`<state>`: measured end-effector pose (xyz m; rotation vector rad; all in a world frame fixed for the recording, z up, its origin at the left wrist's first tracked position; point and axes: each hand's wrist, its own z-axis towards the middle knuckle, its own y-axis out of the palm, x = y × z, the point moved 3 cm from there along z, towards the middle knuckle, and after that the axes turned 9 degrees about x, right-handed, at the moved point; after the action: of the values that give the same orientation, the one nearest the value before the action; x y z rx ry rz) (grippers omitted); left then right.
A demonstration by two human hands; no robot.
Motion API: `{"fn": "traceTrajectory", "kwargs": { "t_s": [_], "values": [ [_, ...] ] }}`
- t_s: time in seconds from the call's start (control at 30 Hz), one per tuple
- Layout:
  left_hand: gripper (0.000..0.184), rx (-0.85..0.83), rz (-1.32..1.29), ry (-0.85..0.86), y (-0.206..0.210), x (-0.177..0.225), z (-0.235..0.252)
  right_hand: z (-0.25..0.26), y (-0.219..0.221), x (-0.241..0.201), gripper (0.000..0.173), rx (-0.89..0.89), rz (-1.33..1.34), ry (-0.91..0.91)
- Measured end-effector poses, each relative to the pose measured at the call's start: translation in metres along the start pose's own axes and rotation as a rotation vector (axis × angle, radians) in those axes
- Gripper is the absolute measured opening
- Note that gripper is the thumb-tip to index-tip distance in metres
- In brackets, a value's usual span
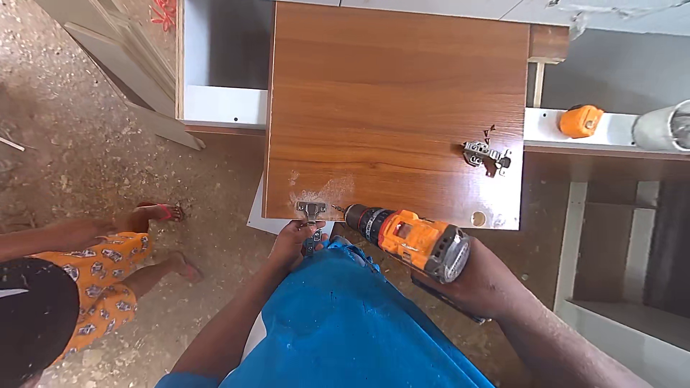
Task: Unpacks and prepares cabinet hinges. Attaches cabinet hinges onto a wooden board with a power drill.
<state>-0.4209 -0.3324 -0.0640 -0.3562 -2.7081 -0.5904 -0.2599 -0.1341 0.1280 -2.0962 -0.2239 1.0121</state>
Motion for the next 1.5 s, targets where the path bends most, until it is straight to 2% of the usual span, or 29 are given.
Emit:
{"fn": "traceTrajectory", "kwargs": {
  "t_s": [0.17, 0.5, 0.7, 1.5],
  "values": [
    [0.021, 0.008, 0.001, -0.008, 0.000, 0.001, 0.000, 0.015, -0.004, -0.018, 0.041, -0.118, -0.089, 0.093],
    [0.024, 0.002, -0.006, -0.018, 0.000, 0.002, 0.000, 0.036, 0.002, -0.030, 0.032, -0.257, -0.205, 0.155],
    [0.024, -0.006, -0.012, -0.028, 0.000, 0.001, 0.001, 0.044, 0.007, -0.037, 0.032, -0.248, -0.231, 0.080],
    [0.024, -0.020, -0.022, -0.042, 0.000, 0.001, 0.001, 0.055, 0.012, -0.048, 0.035, -0.304, -0.383, 0.134]
  ]
}}
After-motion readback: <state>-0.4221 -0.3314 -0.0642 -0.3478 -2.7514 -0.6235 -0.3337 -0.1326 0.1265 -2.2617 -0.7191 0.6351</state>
